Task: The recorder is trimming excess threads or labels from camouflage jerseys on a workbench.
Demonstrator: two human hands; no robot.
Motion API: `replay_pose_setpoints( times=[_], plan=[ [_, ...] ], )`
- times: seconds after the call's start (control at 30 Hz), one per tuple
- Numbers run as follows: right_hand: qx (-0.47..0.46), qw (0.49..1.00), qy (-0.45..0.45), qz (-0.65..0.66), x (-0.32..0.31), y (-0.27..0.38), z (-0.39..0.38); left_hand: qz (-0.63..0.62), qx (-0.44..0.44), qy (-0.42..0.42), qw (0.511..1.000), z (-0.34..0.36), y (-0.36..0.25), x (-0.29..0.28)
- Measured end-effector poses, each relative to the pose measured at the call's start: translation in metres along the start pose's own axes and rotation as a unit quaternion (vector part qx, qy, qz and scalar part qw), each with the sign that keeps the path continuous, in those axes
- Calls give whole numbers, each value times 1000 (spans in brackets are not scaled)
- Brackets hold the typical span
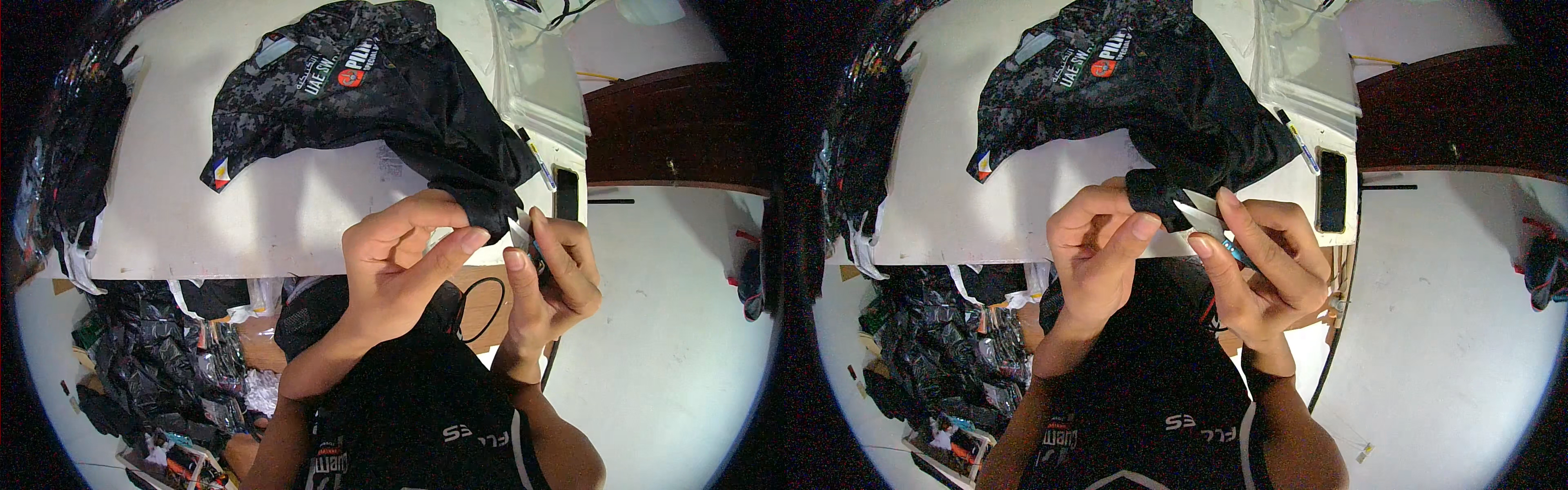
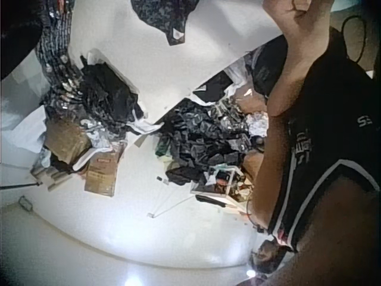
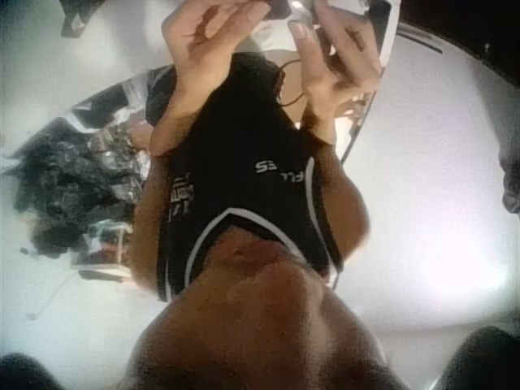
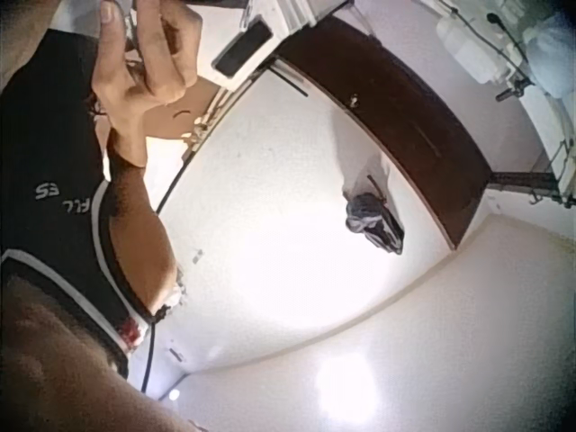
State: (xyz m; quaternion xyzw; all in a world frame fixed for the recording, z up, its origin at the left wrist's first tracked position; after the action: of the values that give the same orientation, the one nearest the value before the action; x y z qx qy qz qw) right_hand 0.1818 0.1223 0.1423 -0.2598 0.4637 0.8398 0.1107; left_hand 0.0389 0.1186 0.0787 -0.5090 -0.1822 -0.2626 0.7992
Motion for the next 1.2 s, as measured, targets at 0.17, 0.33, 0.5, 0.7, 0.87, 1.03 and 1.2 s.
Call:
replay_pose_setpoints(
  times=[0.17,0.33,0.5,0.7,0.87,1.03,1.2],
  plan=[
    [-8,1000,-3,-19,0,0,-1,80,14,14,997,3,-6,0],
    [12,1000,18,7,1,-4,-1,120,7,1,993,2,-8,-3],
    [5,999,8,45,2,-5,-1,128,31,7,991,4,-10,-3],
    [23,998,18,49,-2,-8,-2,108,23,4,994,2,-6,-4],
    [3,999,-22,44,-11,-12,-6,92,20,0,996,4,-5,-4],
    [-7,1000,-13,7,-3,-1,-5,-15,-19,-44,999,3,0,-2],
    [-15,999,-27,-25,2,5,-7,-82,-44,-49,994,2,7,-2]
  ],
)
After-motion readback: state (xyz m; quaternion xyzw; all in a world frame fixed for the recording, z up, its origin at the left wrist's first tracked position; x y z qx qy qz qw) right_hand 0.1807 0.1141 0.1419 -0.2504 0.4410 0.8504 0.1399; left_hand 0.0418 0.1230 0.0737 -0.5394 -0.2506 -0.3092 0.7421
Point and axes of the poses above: each hand's wrist, its own z-axis towards the middle knuckle, its own x-axis out of the palm, y = z × x, the point moved 9 cm from there along z, towards the middle knuckle, and after that the axes turned 14 degrees about y, right-handed, at the moved point
